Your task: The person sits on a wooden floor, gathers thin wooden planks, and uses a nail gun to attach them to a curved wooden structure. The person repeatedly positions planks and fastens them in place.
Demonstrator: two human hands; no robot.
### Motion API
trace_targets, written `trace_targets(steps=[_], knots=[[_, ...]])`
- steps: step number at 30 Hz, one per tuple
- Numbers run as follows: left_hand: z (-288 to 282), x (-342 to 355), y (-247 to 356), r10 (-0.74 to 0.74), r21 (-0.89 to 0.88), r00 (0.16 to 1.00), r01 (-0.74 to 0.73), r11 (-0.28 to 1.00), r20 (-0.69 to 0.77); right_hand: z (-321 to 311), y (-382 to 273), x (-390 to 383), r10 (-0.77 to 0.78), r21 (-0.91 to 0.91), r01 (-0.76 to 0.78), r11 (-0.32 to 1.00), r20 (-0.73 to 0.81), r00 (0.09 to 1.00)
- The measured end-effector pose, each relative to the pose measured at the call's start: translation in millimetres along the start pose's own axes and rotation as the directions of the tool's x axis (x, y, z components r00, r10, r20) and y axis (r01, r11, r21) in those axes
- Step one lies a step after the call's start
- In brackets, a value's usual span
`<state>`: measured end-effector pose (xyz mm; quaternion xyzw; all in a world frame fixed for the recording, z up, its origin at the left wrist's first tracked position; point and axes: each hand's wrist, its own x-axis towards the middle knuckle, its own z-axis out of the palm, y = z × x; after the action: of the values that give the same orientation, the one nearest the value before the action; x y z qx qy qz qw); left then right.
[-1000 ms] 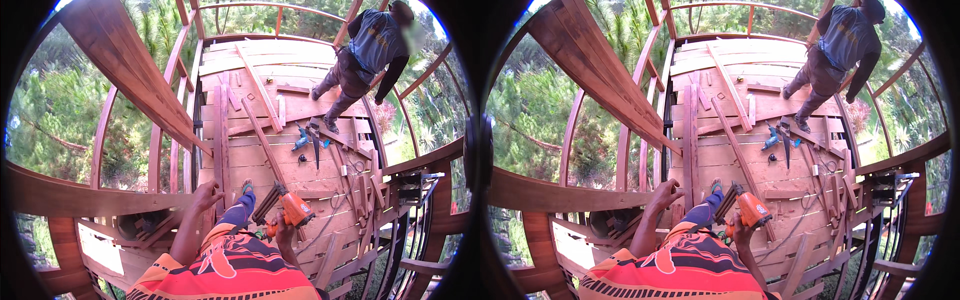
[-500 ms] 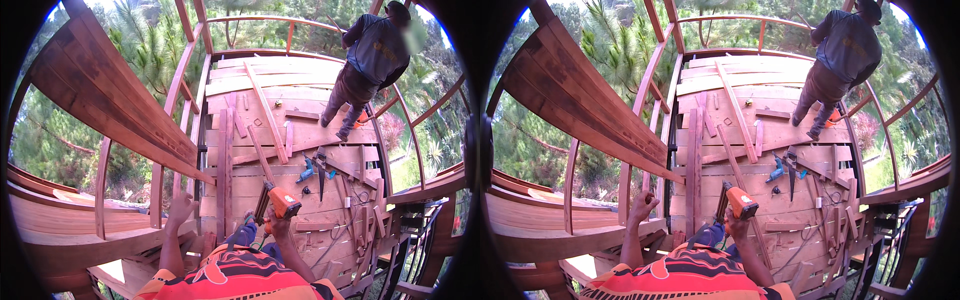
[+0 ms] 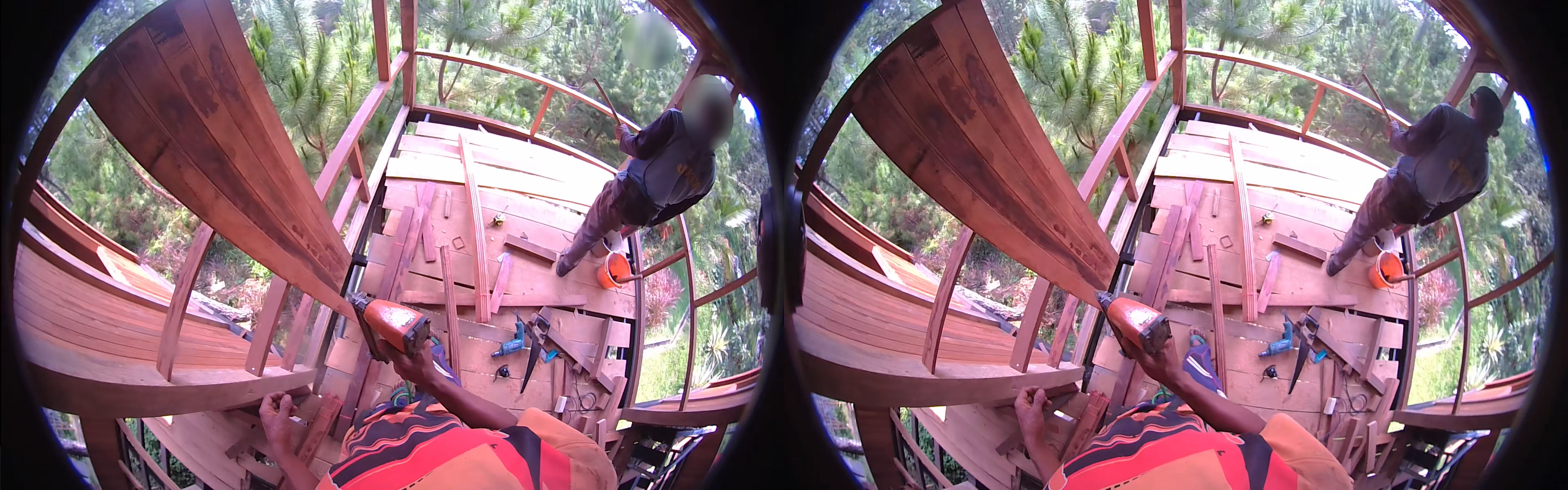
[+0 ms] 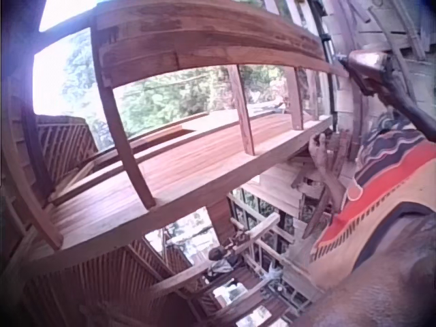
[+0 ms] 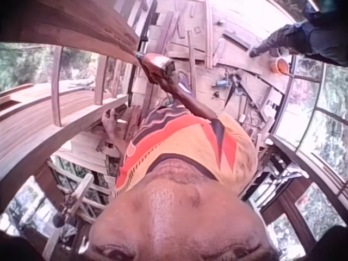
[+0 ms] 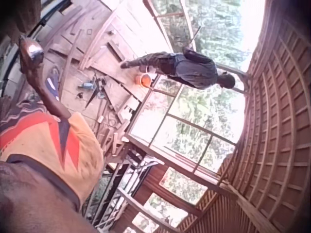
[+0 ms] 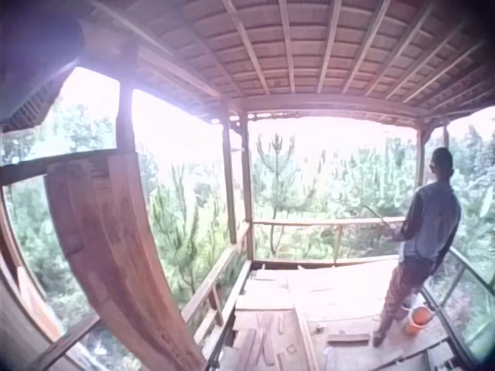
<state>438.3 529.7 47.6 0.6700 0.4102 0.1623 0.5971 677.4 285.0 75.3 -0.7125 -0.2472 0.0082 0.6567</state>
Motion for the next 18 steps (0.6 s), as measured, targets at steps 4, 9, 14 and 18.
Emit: trace_targets(steps=[4,9,14,18], knots=[[19,-22,-9,-0.060,-0.071,0.970,0.044,0.996,-0.236,-5,34,40,0.031,0.227,-0.081,0.971,0.216,0.976],[67,-30,3,-0.112,-0.237,0.901,0.010,0.971,-0.419,-19,32,93,-0.080,0.252,-0.013,0.968,0.356,0.931],[89,10,45,-0.040,-0.173,0.919,-0.031,0.984,-0.391,-43,29,117,-0.191,0.341,0.077,0.937,0.314,0.930],[79,51,93,0.141,-0.099,0.923,-0.187,0.977,-0.358,-34,55,105,-0.199,0.310,0.084,0.947,0.360,0.912]])
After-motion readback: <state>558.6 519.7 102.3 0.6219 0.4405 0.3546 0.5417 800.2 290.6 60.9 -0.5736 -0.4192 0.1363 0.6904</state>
